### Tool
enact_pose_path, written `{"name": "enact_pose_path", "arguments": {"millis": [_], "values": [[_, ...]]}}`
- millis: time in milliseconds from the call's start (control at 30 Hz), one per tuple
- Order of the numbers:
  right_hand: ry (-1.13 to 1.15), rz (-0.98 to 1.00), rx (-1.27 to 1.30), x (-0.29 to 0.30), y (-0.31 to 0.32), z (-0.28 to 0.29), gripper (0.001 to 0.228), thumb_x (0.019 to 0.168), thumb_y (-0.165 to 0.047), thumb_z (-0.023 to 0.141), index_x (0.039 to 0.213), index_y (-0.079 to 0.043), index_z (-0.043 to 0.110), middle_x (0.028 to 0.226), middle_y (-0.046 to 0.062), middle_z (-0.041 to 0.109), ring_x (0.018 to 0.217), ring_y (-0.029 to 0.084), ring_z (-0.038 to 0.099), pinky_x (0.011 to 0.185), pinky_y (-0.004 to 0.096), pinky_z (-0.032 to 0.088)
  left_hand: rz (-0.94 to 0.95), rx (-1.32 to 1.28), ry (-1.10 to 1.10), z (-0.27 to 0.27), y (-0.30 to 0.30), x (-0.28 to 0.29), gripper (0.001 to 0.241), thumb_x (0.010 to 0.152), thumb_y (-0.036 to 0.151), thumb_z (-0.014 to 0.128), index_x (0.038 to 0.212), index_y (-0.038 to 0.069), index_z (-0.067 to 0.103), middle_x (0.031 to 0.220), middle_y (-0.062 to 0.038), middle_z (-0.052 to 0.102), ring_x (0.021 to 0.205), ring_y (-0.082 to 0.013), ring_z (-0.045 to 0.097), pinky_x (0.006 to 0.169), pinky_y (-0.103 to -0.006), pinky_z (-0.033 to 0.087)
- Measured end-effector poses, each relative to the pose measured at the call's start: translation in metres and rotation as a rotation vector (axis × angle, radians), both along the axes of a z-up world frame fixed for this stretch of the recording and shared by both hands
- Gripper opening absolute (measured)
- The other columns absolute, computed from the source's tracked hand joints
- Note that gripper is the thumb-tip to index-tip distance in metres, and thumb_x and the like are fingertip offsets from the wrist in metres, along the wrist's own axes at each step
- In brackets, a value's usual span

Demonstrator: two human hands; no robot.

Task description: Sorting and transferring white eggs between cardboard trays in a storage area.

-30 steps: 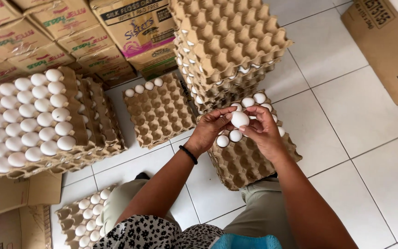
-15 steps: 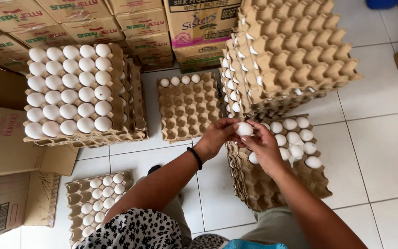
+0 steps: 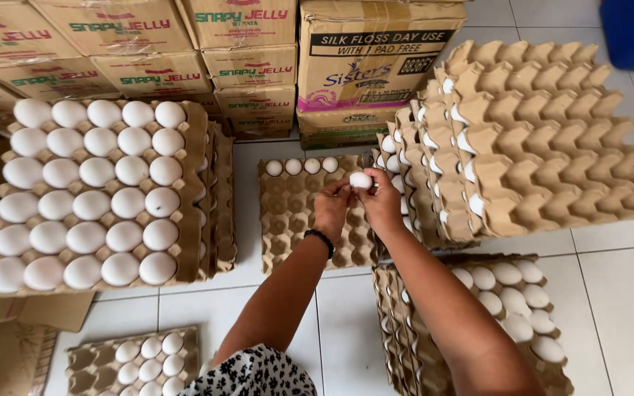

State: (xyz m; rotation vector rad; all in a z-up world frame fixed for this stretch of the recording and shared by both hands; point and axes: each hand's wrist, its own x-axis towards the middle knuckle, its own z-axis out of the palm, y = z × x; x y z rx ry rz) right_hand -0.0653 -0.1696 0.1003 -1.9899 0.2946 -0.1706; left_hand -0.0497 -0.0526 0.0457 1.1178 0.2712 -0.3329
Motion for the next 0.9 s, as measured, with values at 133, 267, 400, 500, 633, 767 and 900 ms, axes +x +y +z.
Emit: {"name": "enact_pose_path", "arguments": {"millis": [133, 267, 400, 500, 633, 767, 900], "values": [[-0.039, -0.017, -0.086, 0.035, -0.009, -0.055, 0.043, 0.086, -0.002, 0.08, 0.126, -0.006, 0.065, 0.113, 0.01, 0.073, 0.094, 0.018, 0.072, 0.081, 0.031, 0.058, 0.0, -0.141, 0.094, -0.047, -0.01, 0.023, 0.031, 0.104, 0.011, 0.058, 0.128, -0.005, 0.067, 0.099, -0.005, 0.071, 0.074, -0.0133, 0.062, 0.067, -0.0276, 0.053], [-0.107, 0.012, -0.378, 0.056, -0.009, -0.075, 0.042, 0.081, 0.0, 0.079, 0.121, -0.006, 0.066, 0.12, 0.018, 0.061, 0.101, 0.035, 0.066, 0.083, 0.041, 0.058, -0.039, -0.138, 0.137, -0.065, -0.014, 0.031, 0.035, 0.105, 0.01, 0.054, 0.138, 0.0, 0.061, 0.111, -0.006, 0.071, 0.078, -0.0149, 0.064, 0.07, -0.0292, 0.054], [-0.052, 0.049, -0.523, 0.07, -0.001, -0.073, 0.038, 0.085, -0.004, 0.077, 0.122, -0.008, 0.066, 0.122, 0.02, 0.061, 0.108, 0.043, 0.062, 0.09, 0.048, 0.053, -0.059, -0.199, 0.152, -0.075, -0.015, 0.037, 0.042, 0.106, 0.008, 0.049, 0.147, 0.001, 0.054, 0.122, -0.006, 0.068, 0.088, -0.0157, 0.066, 0.078, -0.0301, 0.054], [-0.117, 0.1, -0.582, 0.08, -0.006, -0.085, 0.044, 0.079, -0.001, 0.076, 0.121, -0.007, 0.065, 0.123, 0.019, 0.062, 0.11, 0.044, 0.062, 0.093, 0.048, 0.053, -0.079, -0.166, 0.192, -0.071, -0.013, 0.041, 0.043, 0.106, 0.01, 0.048, 0.148, 0.002, 0.055, 0.122, -0.008, 0.068, 0.087, -0.0174, 0.062, 0.076, -0.0319, 0.052], [-0.036, 0.117, -0.651, 0.091, -0.007, -0.096, 0.042, 0.083, -0.002, 0.076, 0.123, -0.008, 0.066, 0.124, 0.02, 0.061, 0.11, 0.043, 0.061, 0.093, 0.05, 0.052, -0.099, -0.129, 0.149, -0.087, -0.006, 0.043, 0.045, 0.106, 0.008, 0.047, 0.15, 0.004, 0.051, 0.135, -0.004, 0.064, 0.096, -0.0168, 0.061, 0.088, -0.0311, 0.054], [0.047, 0.17, -0.673, 0.094, -0.002, -0.083, 0.04, 0.085, -0.002, 0.073, 0.124, -0.005, 0.063, 0.122, 0.018, 0.063, 0.114, 0.041, 0.061, 0.095, 0.05, 0.051, -0.16, -0.076, 0.204, -0.066, 0.004, 0.043, 0.049, 0.105, 0.011, 0.046, 0.154, 0.007, 0.045, 0.147, -0.006, 0.055, 0.109, -0.0189, 0.062, 0.1, -0.0314, 0.052], [0.117, 0.228, -0.716, 0.092, 0.003, -0.071, 0.032, 0.091, -0.002, 0.067, 0.123, -0.008, 0.064, 0.126, 0.018, 0.062, 0.118, 0.039, 0.061, 0.095, 0.048, 0.052, -0.158, -0.081, 0.229, -0.06, 0.007, 0.042, 0.051, 0.106, 0.014, 0.049, 0.156, 0.008, 0.041, 0.156, -0.007, 0.048, 0.117, -0.0201, 0.061, 0.105, -0.032, 0.05]]}}
